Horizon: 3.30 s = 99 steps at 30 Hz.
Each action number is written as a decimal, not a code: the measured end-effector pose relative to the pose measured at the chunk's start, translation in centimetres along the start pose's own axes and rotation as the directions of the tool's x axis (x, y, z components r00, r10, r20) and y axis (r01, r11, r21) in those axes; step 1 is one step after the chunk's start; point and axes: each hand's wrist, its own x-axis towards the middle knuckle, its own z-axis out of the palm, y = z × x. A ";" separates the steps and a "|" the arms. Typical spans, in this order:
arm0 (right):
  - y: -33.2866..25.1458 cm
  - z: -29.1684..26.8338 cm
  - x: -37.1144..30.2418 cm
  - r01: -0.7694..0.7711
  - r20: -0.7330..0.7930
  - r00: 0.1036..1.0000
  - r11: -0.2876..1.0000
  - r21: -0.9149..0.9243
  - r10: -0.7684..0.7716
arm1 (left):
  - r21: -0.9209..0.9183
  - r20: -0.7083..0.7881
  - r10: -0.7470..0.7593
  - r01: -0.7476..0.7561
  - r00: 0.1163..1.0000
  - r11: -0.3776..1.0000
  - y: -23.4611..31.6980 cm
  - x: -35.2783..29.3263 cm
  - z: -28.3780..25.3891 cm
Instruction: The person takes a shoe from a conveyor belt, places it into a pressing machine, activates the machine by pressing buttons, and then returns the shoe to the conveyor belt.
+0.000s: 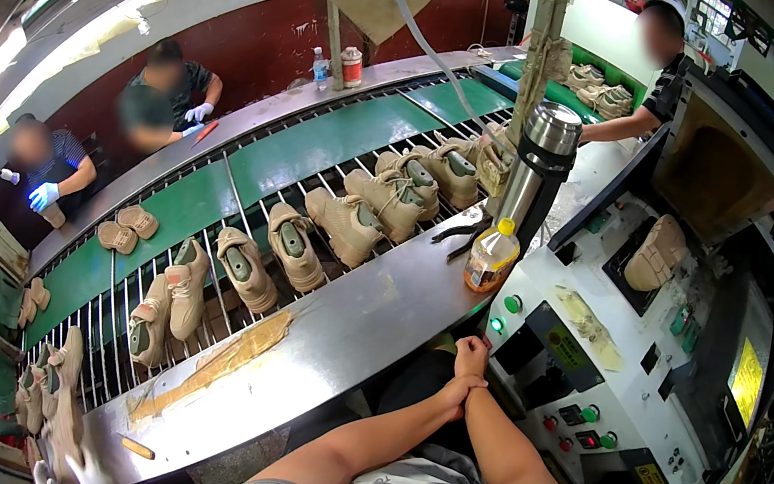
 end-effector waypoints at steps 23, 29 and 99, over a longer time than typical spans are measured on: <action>-1.3 -0.1 0.0 0.148 0.348 0.937 0.924 -0.354 -0.016 | -0.215 0.066 0.113 -0.096 0.991 0.972 0.1 -1.5 1.0; -2.0 0.1 0.1 -0.015 0.225 0.969 0.932 -0.363 0.103 | -0.081 -0.016 -0.034 0.032 0.999 0.996 0.9 -1.3 1.0; -1.8 -1.0 -1.0 0.083 0.336 0.938 0.890 -0.448 0.082 | -0.162 0.027 0.082 -0.076 0.996 0.984 -0.4 -1.3 0.7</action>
